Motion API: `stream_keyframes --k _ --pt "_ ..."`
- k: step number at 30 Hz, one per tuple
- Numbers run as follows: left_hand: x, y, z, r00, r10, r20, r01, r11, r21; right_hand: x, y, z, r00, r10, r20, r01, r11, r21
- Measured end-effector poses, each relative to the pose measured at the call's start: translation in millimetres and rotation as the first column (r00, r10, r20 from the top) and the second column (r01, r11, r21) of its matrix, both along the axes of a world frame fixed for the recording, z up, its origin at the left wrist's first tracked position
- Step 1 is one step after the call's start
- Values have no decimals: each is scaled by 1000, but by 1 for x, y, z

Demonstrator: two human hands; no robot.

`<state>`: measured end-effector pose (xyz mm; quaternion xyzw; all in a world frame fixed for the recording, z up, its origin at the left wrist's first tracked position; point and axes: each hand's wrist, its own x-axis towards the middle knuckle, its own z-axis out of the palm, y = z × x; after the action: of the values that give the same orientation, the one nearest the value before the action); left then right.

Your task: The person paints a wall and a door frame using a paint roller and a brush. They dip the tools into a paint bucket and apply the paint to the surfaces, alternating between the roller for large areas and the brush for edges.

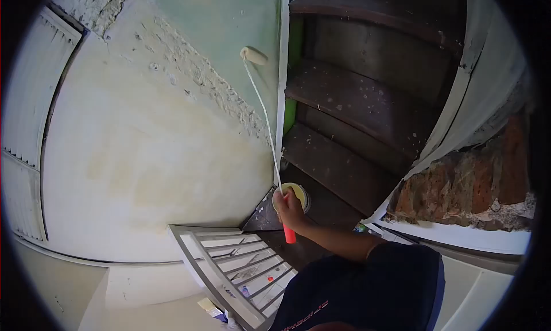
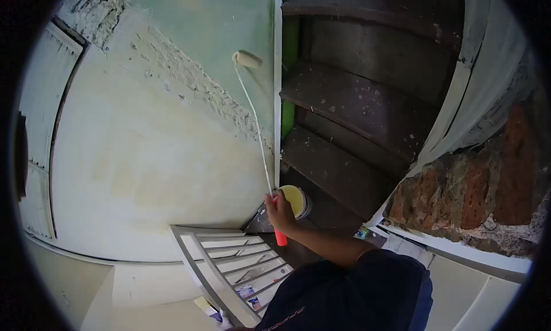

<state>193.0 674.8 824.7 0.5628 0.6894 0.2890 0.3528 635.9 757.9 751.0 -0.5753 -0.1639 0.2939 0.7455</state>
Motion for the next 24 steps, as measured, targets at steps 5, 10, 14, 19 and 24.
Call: stream_keyframes --k 5,10,14,19,24 --pt "-42 10 -37 991 -4 137 2 1000 16 -14 -17 -21 998 21 64 -16 996 -88" --pt "-37 2 -34 980 100 171 -101 995 -7 21 16 -6 990 -40 133 58 989 -137" --pt "1 -3 4 989 135 59 -126 982 -141 65 53 12 997 -72 -10 72 997 25" --pt "10 -4 10 989 143 35 -138 984 -115 38 41 -11 1000 -7 -24 7 1000 1" --pt "14 -4 12 987 161 14 -159 982 -100 -43 -7 -51 990 112 -80 -118 990 -80"
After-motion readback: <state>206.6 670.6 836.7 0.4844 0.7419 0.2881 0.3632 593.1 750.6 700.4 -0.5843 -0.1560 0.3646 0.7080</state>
